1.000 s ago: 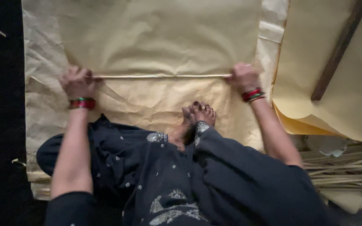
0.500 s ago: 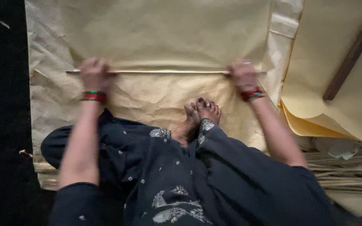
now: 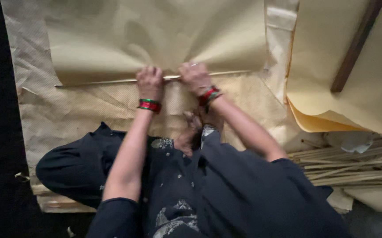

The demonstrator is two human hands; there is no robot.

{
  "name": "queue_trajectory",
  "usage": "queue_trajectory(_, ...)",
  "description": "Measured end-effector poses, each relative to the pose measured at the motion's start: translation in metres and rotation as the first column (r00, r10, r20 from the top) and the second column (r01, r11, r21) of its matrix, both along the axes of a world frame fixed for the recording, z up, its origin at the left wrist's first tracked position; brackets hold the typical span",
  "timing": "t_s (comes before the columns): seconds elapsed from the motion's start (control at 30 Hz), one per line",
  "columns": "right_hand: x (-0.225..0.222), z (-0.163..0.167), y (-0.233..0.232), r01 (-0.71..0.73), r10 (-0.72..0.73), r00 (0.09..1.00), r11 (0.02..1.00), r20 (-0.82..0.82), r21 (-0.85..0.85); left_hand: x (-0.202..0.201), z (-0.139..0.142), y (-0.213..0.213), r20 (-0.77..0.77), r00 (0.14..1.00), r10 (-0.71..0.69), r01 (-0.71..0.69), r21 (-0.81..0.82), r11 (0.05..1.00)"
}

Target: The person sits on the floor and rolls a sheet of paper around a thin wooden stick, smoothing and pressing the paper with both hands to form a tight roll. They then set the finished stick aside with a pile of similar sticks and reach for another paper sheet.

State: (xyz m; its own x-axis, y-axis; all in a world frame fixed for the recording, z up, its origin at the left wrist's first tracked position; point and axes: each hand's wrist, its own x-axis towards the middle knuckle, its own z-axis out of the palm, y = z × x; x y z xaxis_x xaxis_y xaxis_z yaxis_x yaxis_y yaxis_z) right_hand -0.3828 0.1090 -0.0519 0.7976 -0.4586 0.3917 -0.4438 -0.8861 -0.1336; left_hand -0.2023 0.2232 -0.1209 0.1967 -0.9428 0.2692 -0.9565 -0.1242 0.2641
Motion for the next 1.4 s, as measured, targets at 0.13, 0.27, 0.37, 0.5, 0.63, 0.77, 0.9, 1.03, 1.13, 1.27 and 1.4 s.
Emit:
queue_trajectory(0.13,-0.090,-0.001,-0.039,0.174,-0.151,0.962,0.981,-0.227,0.087,0.095,0.008,0.046,0.157,0.986,0.048,-0.050,0.009,0.999)
queue_trajectory(0.27,-0.174,0.010,-0.066,0.199,-0.204,0.953,0.979,-0.222,-0.048,0.186,0.024,0.104,0.038,0.985,0.170,-0.174,0.204,0.963)
queue_trajectory(0.37,-0.180,0.018,-0.069,0.189,-0.181,0.955,0.982,-0.234,0.009,0.204,0.031,0.106,0.028,0.986,0.166,-0.169,0.207,0.964)
queue_trajectory(0.5,-0.080,0.006,-0.035,-0.019,0.004,0.973,0.998,-0.231,-0.066,0.126,0.015,0.050,0.181,0.983,0.003,0.006,-0.049,0.999)
queue_trajectory(0.63,0.026,-0.018,0.013,-0.125,0.124,0.992,0.992,-0.006,-0.031,0.019,0.003,0.005,-0.041,0.998,-0.052,0.050,-0.057,0.997)
queue_trajectory(0.77,0.008,-0.023,0.012,0.025,-0.016,0.979,0.999,-0.205,0.041,0.033,0.012,0.020,-0.051,0.997,0.055,-0.058,-0.071,0.996)
queue_trajectory(0.9,-0.071,-0.011,-0.019,0.081,-0.070,0.969,0.996,-0.238,0.034,0.115,0.016,0.063,0.206,0.972,0.109,-0.117,0.027,0.993)
queue_trajectory(1.03,-0.129,0.001,-0.040,0.192,-0.138,0.917,0.975,-0.375,0.112,0.154,0.012,0.091,0.080,0.994,0.073,-0.081,0.103,0.991)
queue_trajectory(1.13,-0.155,0.005,-0.051,0.189,-0.133,0.905,0.977,-0.404,0.099,0.157,0.015,0.097,0.047,0.996,0.076,-0.082,0.133,0.988)
queue_trajectory(1.27,-0.171,0.006,-0.067,0.090,-0.034,0.931,0.986,-0.362,0.139,0.162,0.026,0.096,0.065,0.995,0.070,-0.079,0.153,0.985)
queue_trajectory(1.4,-0.166,0.007,-0.076,0.017,0.038,0.929,0.989,-0.368,0.145,0.167,0.027,0.094,0.035,0.996,0.080,-0.085,0.178,0.980)
